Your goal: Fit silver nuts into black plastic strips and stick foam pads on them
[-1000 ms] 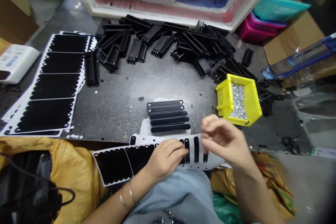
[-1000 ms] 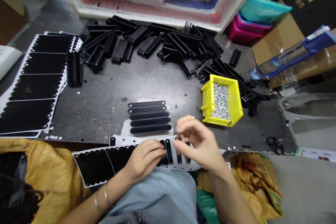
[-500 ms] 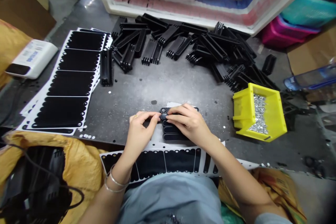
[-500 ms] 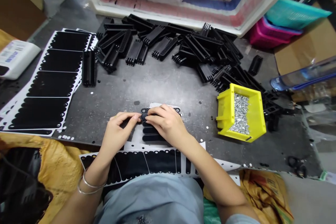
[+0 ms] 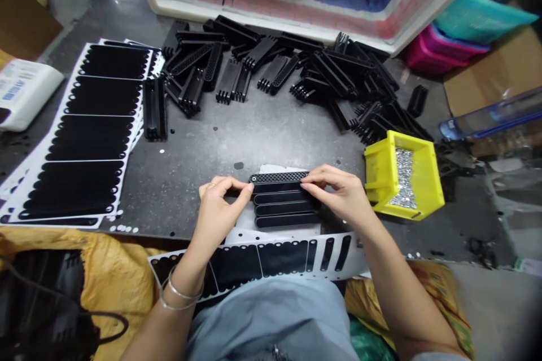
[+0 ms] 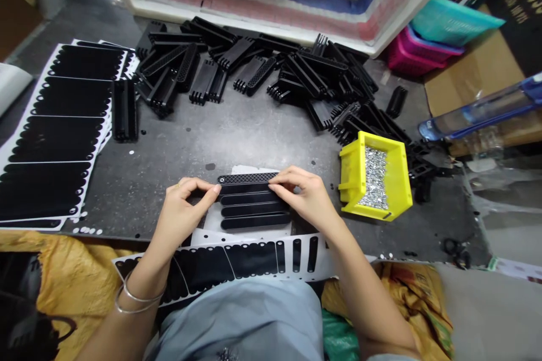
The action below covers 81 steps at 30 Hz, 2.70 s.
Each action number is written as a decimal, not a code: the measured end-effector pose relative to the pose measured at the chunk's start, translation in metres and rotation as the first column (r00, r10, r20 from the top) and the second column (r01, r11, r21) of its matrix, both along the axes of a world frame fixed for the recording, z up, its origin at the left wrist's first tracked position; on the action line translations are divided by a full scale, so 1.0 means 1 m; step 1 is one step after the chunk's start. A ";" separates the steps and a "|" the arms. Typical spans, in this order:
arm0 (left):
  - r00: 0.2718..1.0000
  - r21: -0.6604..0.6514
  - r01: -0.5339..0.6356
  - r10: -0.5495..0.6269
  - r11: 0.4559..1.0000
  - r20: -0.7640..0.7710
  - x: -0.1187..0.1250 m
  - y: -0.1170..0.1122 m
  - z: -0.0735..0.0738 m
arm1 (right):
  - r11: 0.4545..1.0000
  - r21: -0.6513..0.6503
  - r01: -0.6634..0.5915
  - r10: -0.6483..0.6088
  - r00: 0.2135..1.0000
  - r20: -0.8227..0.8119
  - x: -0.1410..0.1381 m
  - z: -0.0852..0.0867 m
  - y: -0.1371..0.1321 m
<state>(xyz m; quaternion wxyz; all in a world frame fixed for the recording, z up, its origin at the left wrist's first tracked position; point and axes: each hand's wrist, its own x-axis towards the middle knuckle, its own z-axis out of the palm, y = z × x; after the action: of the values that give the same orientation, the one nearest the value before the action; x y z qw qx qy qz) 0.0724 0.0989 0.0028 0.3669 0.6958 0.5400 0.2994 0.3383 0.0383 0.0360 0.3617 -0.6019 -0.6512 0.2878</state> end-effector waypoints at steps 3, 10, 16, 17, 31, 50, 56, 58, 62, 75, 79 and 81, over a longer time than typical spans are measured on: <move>1.000 0.000 -0.002 0.002 1.000 0.008 -0.001 0.001 -0.002 | 0.998 0.041 0.038 -0.036 0.998 -0.044 0.002 -0.009 0.000; 0.996 0.057 0.029 -0.024 0.998 -0.085 -0.003 0.004 0.009 | 0.983 0.182 0.017 -0.045 0.988 0.147 0.000 0.002 -0.008; 0.949 0.486 0.291 -0.312 0.824 -0.040 0.009 -0.071 0.012 | 0.992 -0.001 -0.122 0.121 0.977 0.175 -0.017 0.011 -0.090; 0.905 0.488 0.387 -0.423 0.783 -0.040 0.012 -0.086 0.004 | 0.990 -0.025 -0.136 0.138 0.969 0.203 -0.021 0.002 -0.101; 0.845 0.576 0.483 -0.524 0.659 -0.109 0.022 -0.110 -0.049 | 0.969 0.179 -0.171 0.122 0.959 0.256 -0.021 -0.045 -0.127; 0.873 0.326 0.485 -0.467 0.811 -0.137 0.030 -0.117 -0.005 | 0.996 0.044 -0.075 0.072 0.996 0.061 -0.026 -0.008 -0.127; 0.811 0.135 0.579 -0.551 0.804 -0.197 0.025 -0.114 0.014 | 0.993 0.110 0.033 -0.030 0.999 -0.033 -0.032 -0.010 -0.151; 0.787 0.100 0.612 -0.590 0.785 -0.182 0.023 -0.112 0.015 | 0.991 0.127 0.032 -0.030 0.999 -0.015 -0.041 -0.018 -0.157; 0.771 0.049 0.637 -0.635 0.770 -0.045 0.027 -0.106 0.018 | 0.972 0.218 0.087 -0.089 0.996 -0.001 -0.063 -0.030 -0.156; 0.876 0.379 0.469 -0.477 0.798 -0.079 0.040 -0.112 0.010 | 0.921 0.058 0.385 -0.348 0.882 -0.318 -0.007 0.019 -0.127; 0.967 0.443 0.254 -0.232 0.860 -0.106 0.027 -0.074 0.023 | 0.960 0.277 0.026 -0.014 0.999 -0.045 -0.030 0.014 -0.036; 0.993 0.402 0.062 -0.016 0.913 -0.117 0.014 -0.042 0.023 | 0.945 0.311 -0.105 0.086 0.994 0.073 -0.044 0.002 0.005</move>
<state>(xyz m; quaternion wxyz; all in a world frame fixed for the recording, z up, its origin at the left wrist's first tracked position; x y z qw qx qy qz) 0.0867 0.0568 0.0260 0.1899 0.7830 0.4718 0.3580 0.2946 0.0429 0.0384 0.4192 -0.5126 -0.7274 0.1800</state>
